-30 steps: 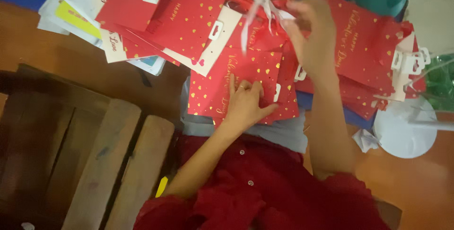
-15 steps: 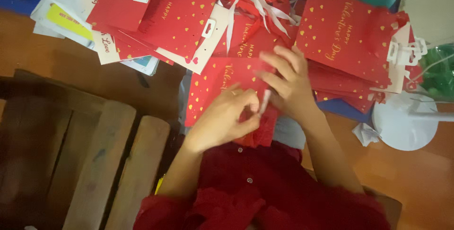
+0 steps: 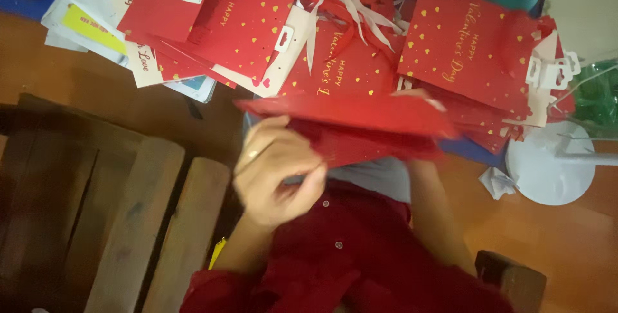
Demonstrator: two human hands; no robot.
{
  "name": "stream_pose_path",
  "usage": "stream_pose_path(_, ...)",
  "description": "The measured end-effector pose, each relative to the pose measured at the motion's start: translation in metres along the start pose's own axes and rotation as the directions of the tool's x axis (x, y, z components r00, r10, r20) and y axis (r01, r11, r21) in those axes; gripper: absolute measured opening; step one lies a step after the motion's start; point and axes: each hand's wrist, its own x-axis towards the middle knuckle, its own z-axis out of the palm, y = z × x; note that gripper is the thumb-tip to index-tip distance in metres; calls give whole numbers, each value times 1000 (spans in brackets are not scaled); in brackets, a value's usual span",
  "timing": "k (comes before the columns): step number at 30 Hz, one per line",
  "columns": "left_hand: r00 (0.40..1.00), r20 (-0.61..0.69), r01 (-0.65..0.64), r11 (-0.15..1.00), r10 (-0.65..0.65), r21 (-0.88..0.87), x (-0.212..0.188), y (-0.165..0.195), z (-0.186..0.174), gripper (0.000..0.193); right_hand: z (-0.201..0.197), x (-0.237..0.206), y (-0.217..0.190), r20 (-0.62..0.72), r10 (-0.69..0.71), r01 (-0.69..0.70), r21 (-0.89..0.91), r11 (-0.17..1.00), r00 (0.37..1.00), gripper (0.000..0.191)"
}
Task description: The person assembles red Valentine's Day gift bags by folding the flat paper, inserting white plastic handles, and securing the handles with red ribbons. The person handles multiple bags one at a time, stacking completed bags on the table.
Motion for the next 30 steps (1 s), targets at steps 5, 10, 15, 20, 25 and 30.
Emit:
stream_pose_path(5, 999, 32, -31, 960, 23, 277, -11, -31, 47, 20, 36, -21, 5, 29, 265, -265, 2, 964, 964, 36)
stream_pose_path(10, 971, 139, 151, 952, -193, 267, -40, -70, 73, 32, 43, -21, -25, 70, 457, -448, -114, 887, 887, 58)
stream_pose_path(15, 901, 150, 350, 887, -406, 300, -69, -98, 90, 52, 37, -18, -41, 148, 257, -117, -610, 784, 955, 46)
stream_pose_path(20, 866, 73, 461, 847, -494, 263, -79, -111, 98, 50, 40, -25, -33, 218, 131, 4, -528, 850, 967, 35)
stream_pose_path(25, 805, 15, 582, 795, -593, 168, -80, -115, 88, 51, 46, -21, -21, 148, 301, -218, -410, 885, 942, 38)
stream_pose_path(30, 790, 104, 584, 793, -604, 172, -78, -119, 88, 29, 52, -17, -20, 289, 205, -49, -467, 883, 935, 31)
